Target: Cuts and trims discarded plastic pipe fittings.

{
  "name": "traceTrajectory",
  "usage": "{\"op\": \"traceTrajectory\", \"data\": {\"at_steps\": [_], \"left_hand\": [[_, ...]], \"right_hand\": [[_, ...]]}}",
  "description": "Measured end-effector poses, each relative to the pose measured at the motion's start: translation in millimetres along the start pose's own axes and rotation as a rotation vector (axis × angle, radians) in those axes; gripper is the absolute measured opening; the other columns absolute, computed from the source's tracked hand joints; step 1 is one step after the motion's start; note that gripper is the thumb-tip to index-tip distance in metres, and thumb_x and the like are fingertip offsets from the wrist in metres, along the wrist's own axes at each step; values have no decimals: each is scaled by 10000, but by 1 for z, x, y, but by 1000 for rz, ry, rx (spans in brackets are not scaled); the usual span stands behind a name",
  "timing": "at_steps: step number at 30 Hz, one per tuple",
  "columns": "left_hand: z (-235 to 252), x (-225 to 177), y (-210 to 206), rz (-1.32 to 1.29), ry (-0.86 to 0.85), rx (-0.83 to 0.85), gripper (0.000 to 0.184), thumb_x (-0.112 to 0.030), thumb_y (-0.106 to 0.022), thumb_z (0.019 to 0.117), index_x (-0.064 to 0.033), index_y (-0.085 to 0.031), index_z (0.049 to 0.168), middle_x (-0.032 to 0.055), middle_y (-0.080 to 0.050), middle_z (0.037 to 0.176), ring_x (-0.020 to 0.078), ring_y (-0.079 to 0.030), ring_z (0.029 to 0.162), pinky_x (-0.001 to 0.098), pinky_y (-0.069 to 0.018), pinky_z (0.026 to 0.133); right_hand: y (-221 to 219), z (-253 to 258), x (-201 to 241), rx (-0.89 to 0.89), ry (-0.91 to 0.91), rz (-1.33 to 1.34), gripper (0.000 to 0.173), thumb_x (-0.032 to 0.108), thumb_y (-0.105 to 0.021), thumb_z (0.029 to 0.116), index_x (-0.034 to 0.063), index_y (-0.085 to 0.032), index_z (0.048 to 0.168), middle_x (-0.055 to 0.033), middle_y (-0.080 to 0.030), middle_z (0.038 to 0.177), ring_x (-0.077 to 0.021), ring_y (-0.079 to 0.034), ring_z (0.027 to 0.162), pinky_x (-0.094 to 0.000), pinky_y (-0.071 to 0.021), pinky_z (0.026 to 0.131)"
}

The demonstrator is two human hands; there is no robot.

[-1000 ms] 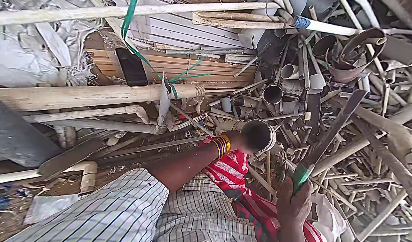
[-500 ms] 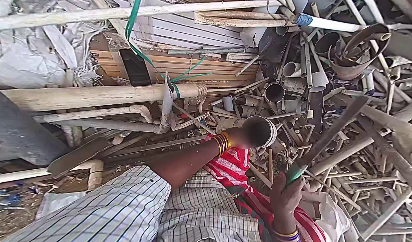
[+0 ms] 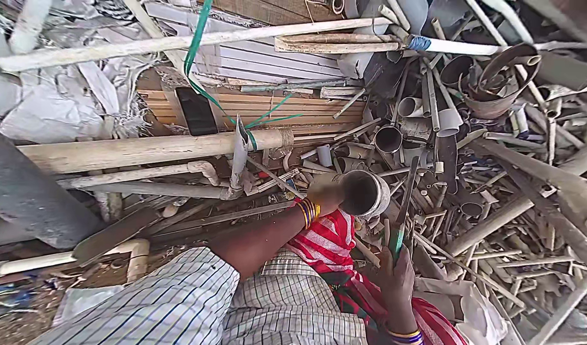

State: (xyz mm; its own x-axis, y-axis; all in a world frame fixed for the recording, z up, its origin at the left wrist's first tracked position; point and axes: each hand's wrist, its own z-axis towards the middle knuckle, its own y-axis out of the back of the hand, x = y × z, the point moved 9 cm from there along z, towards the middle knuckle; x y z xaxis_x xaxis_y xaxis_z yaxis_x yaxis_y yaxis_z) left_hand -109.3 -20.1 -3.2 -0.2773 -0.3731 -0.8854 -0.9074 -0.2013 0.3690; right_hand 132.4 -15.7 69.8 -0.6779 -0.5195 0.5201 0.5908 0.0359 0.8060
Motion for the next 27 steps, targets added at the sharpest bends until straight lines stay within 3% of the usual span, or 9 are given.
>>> {"op": "traceTrajectory", "data": {"at_steps": [3,6,10,12,16,18,21,23,27], "left_hand": [[-6,4,13,-193,-72,-158,362,-209,-439,1086,76,-656,1135,242,-668,1126,307,-639,1104,509,-472,995],[-14,-1,20,-210,-130,-196,335,-183,-448,1070,48,-657,1190,213,-684,1135,266,-652,1104,480,-482,1004],[-21,-2,18,-174,-121,-187,303,-144,-460,1078,75,-662,1129,211,-679,1068,249,-649,1041,447,-486,968],[-21,-1,19,-128,-122,-188,309,-150,-448,1075,75,-658,1104,201,-677,1049,238,-651,1020,440,-491,947],[-24,-9,16,-54,-163,-158,317,-145,-443,1066,71,-651,1169,205,-684,1107,233,-654,1067,427,-490,977],[-24,-18,11,26,-168,-99,332,-148,-442,1069,73,-629,1231,235,-669,1174,273,-640,1133,458,-467,1024],[-20,-24,5,127,-172,-42,360,-165,-433,1082,81,-607,1280,263,-645,1252,316,-615,1219,480,-439,1081],[-17,-26,7,174,-170,-40,364,-165,-427,1087,87,-606,1280,273,-644,1254,334,-611,1228,493,-435,1083],[-17,-24,5,209,-145,-44,363,-146,-416,1087,105,-599,1272,293,-637,1246,353,-607,1224,502,-429,1081]], "right_hand": [[38,-7,3,-264,143,53,584,326,-457,1007,-217,-521,1211,-140,-614,705,-162,-580,513,-354,-525,505],[44,-22,17,-417,314,22,699,485,-345,1085,-196,-495,1139,-122,-591,699,-91,-572,535,-256,-536,546],[-21,-13,-2,104,-34,-98,453,211,-521,1051,-168,-506,1299,-250,-680,837,-397,-706,753,-546,-564,703],[-13,-9,1,20,-43,-53,437,175,-550,1030,-180,-524,1283,-267,-678,831,-415,-700,729,-559,-562,677],[36,-21,39,-424,320,-28,546,321,-447,1039,-202,-531,1171,-167,-642,733,-145,-636,576,-276,-548,567],[14,-17,29,-283,235,-41,505,268,-484,1010,-201,-549,1185,-172,-659,710,-225,-668,566,-370,-566,546],[-21,-4,-12,158,-197,12,407,202,-507,1069,-134,-500,1299,-248,-676,881,-409,-702,818,-555,-556,767],[8,-3,-3,-14,-118,19,425,191,-522,1036,-174,-531,1254,-252,-664,818,-401,-692,733,-543,-556,682],[50,-25,31,-407,254,23,548,354,-443,1043,-165,-557,1175,-117,-633,684,-142,-611,525,-291,-531,504]]}}
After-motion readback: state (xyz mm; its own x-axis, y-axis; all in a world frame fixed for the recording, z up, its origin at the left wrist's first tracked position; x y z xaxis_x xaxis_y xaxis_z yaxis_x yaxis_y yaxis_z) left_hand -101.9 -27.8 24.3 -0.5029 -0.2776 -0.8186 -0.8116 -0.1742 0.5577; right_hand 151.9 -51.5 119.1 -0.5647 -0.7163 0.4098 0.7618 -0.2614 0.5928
